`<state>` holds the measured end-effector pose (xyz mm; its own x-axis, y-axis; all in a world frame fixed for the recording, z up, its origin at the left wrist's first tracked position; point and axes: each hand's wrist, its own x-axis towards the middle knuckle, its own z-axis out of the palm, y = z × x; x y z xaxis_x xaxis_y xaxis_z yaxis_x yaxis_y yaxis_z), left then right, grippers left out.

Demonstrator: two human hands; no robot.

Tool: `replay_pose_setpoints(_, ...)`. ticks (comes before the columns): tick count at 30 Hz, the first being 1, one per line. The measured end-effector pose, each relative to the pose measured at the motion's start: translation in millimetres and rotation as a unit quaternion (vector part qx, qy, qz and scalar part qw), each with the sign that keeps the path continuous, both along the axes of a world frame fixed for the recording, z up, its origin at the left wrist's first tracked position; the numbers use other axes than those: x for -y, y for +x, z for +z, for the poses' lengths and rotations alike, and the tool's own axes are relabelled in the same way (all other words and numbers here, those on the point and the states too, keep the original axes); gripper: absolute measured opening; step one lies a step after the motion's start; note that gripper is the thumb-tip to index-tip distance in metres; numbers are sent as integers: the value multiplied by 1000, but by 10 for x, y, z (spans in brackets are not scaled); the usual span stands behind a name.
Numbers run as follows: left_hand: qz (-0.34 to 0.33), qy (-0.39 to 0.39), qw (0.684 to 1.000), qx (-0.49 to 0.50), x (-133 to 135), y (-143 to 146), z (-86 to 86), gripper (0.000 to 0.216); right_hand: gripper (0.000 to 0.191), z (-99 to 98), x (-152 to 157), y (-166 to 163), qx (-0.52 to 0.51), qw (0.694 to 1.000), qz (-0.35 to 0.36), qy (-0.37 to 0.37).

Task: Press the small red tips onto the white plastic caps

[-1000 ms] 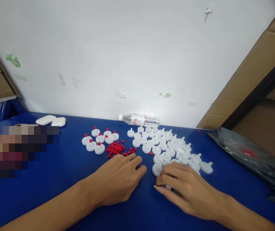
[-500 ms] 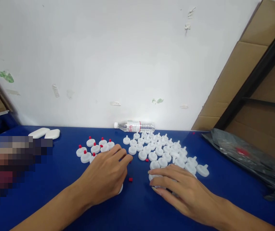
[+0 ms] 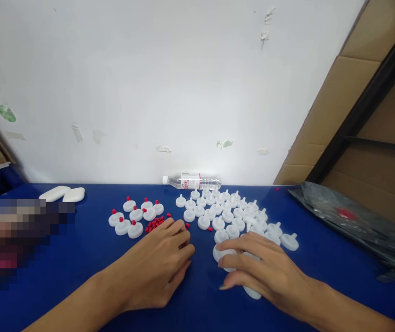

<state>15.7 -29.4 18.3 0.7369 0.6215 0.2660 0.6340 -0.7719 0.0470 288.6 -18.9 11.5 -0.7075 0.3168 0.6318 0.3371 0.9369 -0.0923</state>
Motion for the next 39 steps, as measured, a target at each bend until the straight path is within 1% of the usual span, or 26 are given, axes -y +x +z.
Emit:
replay_pose_setpoints(5, -5, -25, 1000, 5, 32, 3, 68, 9, 13, -7, 2, -6, 0, 1000, -13, 0)
replay_pose_setpoints(9, -10, -20, 1000, -8, 40, 13, 86, 8, 13, -7, 21, -3, 0, 1000, -20, 9)
replay_pose_setpoints(15, -19, 36, 999, -15, 28, 51, 14, 9, 14, -12, 18, 10, 9, 1000, -16, 3)
replay_pose_setpoints(20, -26, 84, 996, -5, 19, 70, -13, 12, 28, -25, -1, 24, 31, 999, 7, -20)
replay_pose_setpoints(27, -41, 105, 994, -12, -13, 66, -60, 14, 30, 18, 38, -23, 87, 995, -13, -50)
replay_pose_setpoints(32, -40, 94, 995, -13, -25, 68, -97, 14, 28, 1, 27, -41, 120, 991, -18, -59)
replay_pose_setpoints(36, -38, 81, 996, -4, -16, 84, -110, 18, 19, -51, 6, -44, 95, 994, -14, -54)
replay_pose_setpoints(39, -44, 76, 996, 2, -2, 96, -138, 20, 17, -64, 12, -56, 75, 996, -9, -36)
